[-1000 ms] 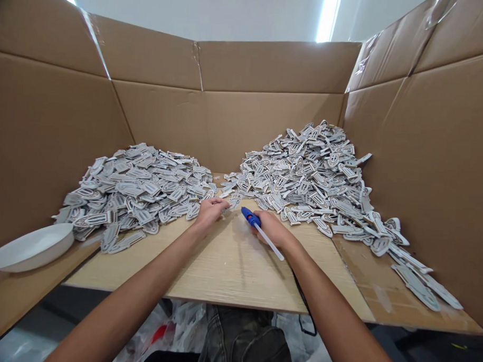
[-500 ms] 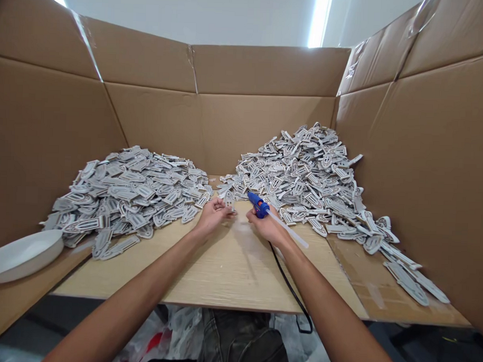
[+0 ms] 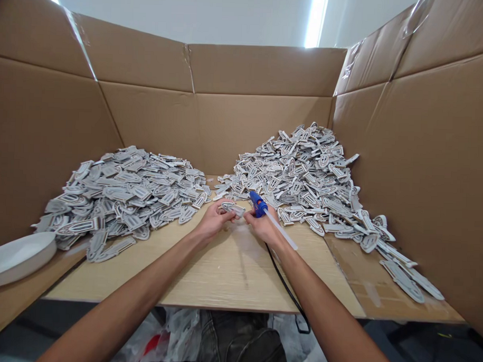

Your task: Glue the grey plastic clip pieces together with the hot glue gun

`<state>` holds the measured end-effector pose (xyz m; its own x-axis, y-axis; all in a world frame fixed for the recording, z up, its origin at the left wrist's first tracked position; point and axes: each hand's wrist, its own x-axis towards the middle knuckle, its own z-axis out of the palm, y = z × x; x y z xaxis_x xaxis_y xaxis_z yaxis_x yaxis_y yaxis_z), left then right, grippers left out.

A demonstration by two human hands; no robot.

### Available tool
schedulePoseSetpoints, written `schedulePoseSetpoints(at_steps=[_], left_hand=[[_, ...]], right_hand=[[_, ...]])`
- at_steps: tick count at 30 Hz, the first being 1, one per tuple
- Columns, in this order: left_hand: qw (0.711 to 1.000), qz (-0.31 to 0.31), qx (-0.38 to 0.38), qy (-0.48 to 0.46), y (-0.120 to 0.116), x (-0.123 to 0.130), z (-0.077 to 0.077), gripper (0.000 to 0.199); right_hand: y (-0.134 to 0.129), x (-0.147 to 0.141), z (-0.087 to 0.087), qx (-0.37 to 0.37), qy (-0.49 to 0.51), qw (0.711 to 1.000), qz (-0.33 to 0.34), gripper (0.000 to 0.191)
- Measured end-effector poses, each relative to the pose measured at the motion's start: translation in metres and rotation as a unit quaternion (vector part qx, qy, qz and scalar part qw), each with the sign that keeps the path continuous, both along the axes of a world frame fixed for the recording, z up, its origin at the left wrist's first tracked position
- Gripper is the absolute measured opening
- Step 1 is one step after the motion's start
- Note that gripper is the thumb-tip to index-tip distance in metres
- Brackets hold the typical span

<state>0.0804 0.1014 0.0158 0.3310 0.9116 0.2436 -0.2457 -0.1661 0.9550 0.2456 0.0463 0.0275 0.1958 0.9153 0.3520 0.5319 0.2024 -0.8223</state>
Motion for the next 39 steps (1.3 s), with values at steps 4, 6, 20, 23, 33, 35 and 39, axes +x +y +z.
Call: schedulePoseSetpoints(at_steps=[4, 6, 20, 23, 33, 35, 39], left_hand=[[1.0, -0.025, 0.015, 0.008, -0.001, 0.001, -0.002, 0.027], [0.999, -0.029, 0.015, 0.014, -0.003, 0.002, -0.003, 0.024], [0.999, -0.024, 0.011, 0.029, -0.005, 0.007, -0.01, 0.024], [0.999, -0.018, 0.013, 0.035, -0.006, 0.008, -0.011, 0.027], [0.997, -0.057, 0.025, 0.048, -0.012, 0.007, -0.016, 0.036], [0.997, -0.056, 0.022, 0.046, -0.012, 0.006, -0.014, 0.035], [0.999, -0.018, 0.021, 0.047, -0.009, 0.005, -0.011, 0.026]], right_hand=[[0.007, 0.002, -0.01, 0.012, 0.008, 0.999, -0.041, 0.019], [0.009, 0.003, -0.014, 0.013, 0.009, 0.999, -0.05, 0.019], [0.008, 0.002, -0.015, 0.022, -0.012, 0.998, -0.066, 0.015], [0.005, -0.001, -0.012, 0.011, -0.012, 0.996, -0.083, 0.016], [0.002, -0.003, -0.009, -0.027, -0.001, 0.992, -0.124, 0.023], [0.001, -0.001, -0.009, -0.029, -0.005, 0.992, -0.125, 0.025], [-0.001, -0.001, -0.009, 0.012, -0.013, 0.993, -0.114, 0.03]])
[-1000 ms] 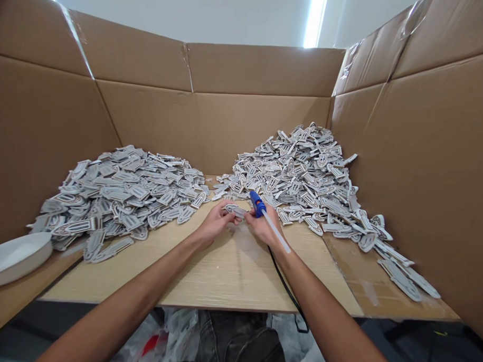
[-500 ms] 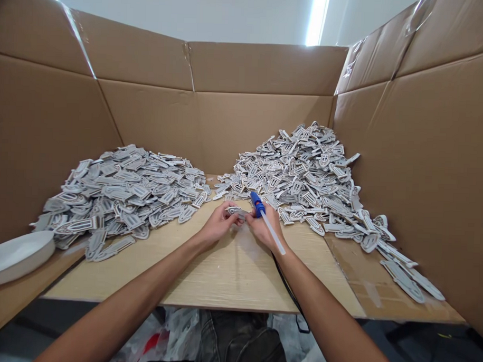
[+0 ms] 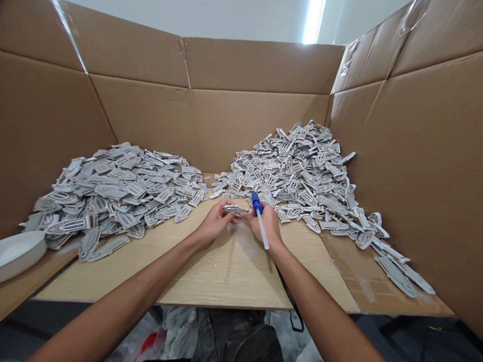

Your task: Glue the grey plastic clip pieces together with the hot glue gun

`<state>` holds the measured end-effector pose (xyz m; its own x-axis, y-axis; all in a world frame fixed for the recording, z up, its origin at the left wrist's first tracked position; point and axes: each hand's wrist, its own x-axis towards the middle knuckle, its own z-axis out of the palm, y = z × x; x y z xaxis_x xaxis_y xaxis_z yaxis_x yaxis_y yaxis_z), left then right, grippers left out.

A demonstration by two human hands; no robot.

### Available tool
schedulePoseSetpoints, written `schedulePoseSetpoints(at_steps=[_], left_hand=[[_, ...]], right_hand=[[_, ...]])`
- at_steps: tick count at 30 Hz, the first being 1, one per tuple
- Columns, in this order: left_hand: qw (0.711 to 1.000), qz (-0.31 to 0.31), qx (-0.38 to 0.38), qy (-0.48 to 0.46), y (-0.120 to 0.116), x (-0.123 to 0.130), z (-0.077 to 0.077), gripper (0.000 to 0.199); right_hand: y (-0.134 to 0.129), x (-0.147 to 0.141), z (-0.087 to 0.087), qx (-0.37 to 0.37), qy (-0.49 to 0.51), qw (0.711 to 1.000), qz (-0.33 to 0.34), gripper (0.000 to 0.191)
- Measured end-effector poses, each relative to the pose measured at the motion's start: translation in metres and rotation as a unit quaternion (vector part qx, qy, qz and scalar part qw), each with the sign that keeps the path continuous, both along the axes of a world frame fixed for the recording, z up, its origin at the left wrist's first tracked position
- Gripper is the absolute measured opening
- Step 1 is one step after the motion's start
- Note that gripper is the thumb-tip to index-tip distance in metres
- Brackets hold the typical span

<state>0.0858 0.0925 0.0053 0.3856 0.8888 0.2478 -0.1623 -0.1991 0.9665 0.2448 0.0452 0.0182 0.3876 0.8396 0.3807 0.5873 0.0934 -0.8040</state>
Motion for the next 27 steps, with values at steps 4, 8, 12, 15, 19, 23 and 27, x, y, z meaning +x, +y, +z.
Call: schedulePoseSetpoints(at_steps=[4, 8, 12, 15, 19, 23, 27], left_hand=[[0.999, 0.01, -0.035, -0.036, 0.002, -0.001, 0.005, 0.021], [0.991, -0.005, -0.107, -0.078, 0.001, -0.001, 0.011, 0.017], [0.986, -0.002, -0.132, -0.101, 0.001, -0.001, 0.012, 0.017], [0.985, -0.006, -0.13, -0.109, 0.003, -0.002, 0.009, 0.024], [0.988, -0.017, -0.114, -0.103, 0.004, -0.003, 0.006, 0.036], [0.99, -0.012, -0.106, -0.098, 0.002, -0.004, 0.007, 0.046], [0.99, 0.003, -0.108, -0.089, 0.0, -0.004, 0.009, 0.045]], right_hand=[[0.002, -0.002, 0.0, 0.023, 0.039, 0.998, 0.04, 0.027], [0.005, -0.002, -0.001, -0.002, 0.057, 0.997, 0.054, 0.021], [0.007, 0.0, -0.001, -0.009, 0.066, 0.994, 0.083, 0.019], [0.008, 0.001, -0.001, -0.01, 0.071, 0.993, 0.097, 0.019], [0.006, 0.0, 0.0, -0.005, 0.066, 0.991, 0.116, 0.023], [0.002, -0.003, 0.004, -0.003, 0.066, 0.99, 0.127, 0.029], [-0.002, -0.005, 0.005, 0.0, 0.069, 0.991, 0.119, 0.029]])
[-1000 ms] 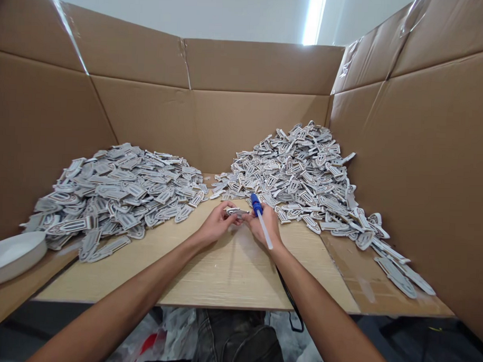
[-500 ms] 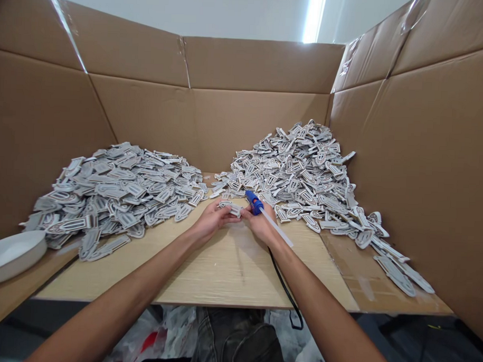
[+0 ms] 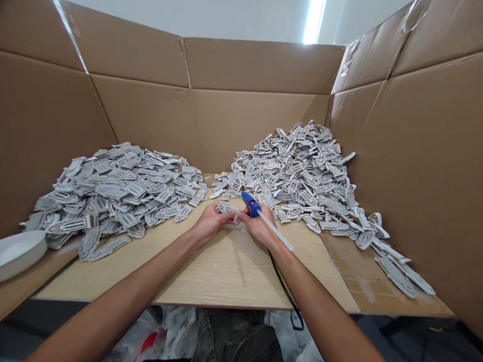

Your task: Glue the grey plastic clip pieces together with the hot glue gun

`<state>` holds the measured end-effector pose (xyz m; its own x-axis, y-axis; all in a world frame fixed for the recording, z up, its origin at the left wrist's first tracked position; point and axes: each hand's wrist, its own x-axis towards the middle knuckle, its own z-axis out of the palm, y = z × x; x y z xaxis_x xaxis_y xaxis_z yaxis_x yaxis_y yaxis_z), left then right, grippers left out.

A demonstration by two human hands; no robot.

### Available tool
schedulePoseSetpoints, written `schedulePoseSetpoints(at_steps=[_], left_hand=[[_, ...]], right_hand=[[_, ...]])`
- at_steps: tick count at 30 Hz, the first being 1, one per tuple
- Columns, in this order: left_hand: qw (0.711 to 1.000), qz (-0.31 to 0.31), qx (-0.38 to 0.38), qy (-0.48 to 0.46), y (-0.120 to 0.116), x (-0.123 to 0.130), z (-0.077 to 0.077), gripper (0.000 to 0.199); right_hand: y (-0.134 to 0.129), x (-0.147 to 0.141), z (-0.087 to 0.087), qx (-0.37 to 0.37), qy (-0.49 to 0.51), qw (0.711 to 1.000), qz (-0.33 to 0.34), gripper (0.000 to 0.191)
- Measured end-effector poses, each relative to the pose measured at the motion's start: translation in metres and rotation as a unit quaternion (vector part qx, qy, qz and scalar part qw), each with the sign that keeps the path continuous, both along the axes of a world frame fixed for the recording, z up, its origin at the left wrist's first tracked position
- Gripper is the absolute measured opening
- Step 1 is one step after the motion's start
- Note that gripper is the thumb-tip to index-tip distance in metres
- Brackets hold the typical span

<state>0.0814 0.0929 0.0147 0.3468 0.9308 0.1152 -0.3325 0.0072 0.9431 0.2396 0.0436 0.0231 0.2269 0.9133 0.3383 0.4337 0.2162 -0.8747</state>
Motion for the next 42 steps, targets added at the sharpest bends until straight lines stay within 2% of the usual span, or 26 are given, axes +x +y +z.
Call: schedulePoseSetpoints(at_steps=[7, 12, 15, 18, 21, 26, 31, 42], left_hand=[[1.0, -0.006, 0.009, 0.01, 0.004, 0.0, -0.001, 0.041], [0.998, 0.029, 0.005, 0.05, 0.007, -0.002, 0.0, 0.039], [0.993, 0.027, -0.007, 0.117, 0.009, -0.004, 0.0, 0.025], [0.99, 0.026, -0.002, 0.139, 0.008, -0.006, 0.001, 0.014], [0.989, 0.031, 0.004, 0.144, 0.007, -0.007, 0.002, 0.015], [0.99, 0.021, 0.021, 0.136, 0.004, -0.007, 0.003, 0.023], [0.991, 0.008, 0.041, 0.123, 0.003, -0.006, 0.004, 0.028], [0.995, -0.024, 0.054, 0.08, 0.001, -0.005, 0.004, 0.028]], right_hand=[[0.004, 0.002, -0.005, 0.007, -0.01, 1.0, -0.001, 0.028], [0.004, 0.01, -0.007, 0.023, 0.006, 1.0, -0.02, 0.052], [0.003, 0.016, -0.004, 0.004, 0.02, 1.0, 0.013, 0.068], [0.002, 0.019, 0.001, -0.016, 0.052, 0.997, 0.047, 0.078], [-0.002, 0.017, 0.004, -0.028, 0.062, 0.996, 0.059, 0.075], [-0.009, 0.014, 0.008, -0.046, 0.013, 0.996, 0.074, 0.07], [-0.012, 0.013, 0.012, -0.068, -0.032, 0.996, 0.043, 0.069], [-0.013, 0.009, 0.012, -0.061, -0.051, 0.997, -0.008, 0.065]])
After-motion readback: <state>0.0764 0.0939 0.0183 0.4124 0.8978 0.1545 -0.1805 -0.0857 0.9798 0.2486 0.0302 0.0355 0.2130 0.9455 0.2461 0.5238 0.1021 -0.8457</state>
